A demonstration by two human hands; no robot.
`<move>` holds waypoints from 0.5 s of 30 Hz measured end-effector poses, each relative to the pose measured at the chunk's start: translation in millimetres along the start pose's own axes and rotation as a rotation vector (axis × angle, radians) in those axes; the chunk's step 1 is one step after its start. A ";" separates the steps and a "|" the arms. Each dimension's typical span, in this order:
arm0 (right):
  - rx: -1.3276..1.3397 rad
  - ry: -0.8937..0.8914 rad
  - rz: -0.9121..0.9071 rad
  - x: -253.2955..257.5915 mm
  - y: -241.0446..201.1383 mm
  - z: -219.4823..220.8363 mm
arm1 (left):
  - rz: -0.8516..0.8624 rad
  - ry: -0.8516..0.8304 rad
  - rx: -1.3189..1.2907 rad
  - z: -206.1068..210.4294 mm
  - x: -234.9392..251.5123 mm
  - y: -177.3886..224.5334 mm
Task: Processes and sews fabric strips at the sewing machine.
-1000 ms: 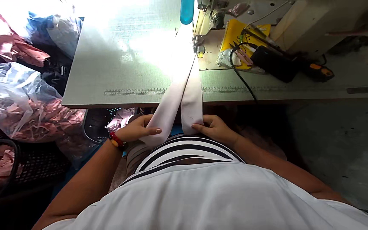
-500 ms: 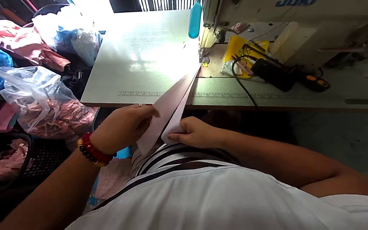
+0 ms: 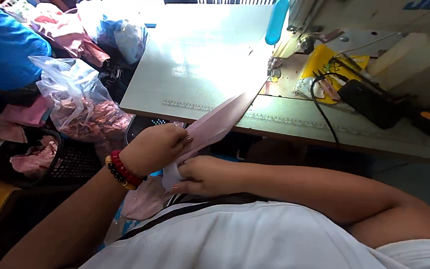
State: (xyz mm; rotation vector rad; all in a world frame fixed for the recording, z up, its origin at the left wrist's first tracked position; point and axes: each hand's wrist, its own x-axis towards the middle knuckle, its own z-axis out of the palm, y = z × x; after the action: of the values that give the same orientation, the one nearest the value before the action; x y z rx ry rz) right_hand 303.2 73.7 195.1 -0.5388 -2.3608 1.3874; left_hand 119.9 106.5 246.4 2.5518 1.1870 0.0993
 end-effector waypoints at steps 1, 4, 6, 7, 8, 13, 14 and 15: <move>-0.010 0.048 -0.018 -8.3 5.5 -7.1 | 0.022 0.078 -0.031 6.9 -2.8 -5.3; -0.315 0.362 -0.068 -24.5 22.2 -29.5 | 0.078 0.247 -0.162 20.0 -5.0 -18.2; -0.591 0.560 -0.115 -22.1 28.1 -50.2 | 0.109 0.370 -0.187 26.4 -1.8 -25.5; -0.667 0.585 -0.115 -18.2 28.7 -60.0 | 0.123 0.425 -0.200 28.5 -0.6 -28.3; -0.692 0.576 -0.105 -13.1 29.0 -67.4 | 0.136 0.466 -0.213 30.0 0.3 -30.5; -0.654 0.492 -0.098 5.9 40.2 -82.8 | 0.189 0.558 -0.226 29.8 7.8 -33.7; -0.631 0.495 -0.120 8.1 42.8 -84.1 | 0.202 0.568 -0.234 28.9 9.1 -35.8; -0.610 0.497 -0.133 8.7 44.4 -85.3 | 0.212 0.574 -0.241 28.4 10.1 -37.6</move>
State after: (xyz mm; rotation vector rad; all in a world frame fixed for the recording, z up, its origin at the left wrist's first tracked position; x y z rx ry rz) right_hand 342.8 161.7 196.0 -0.7595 -2.3008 0.3813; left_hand 104.5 129.3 206.8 2.4890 0.9895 1.0147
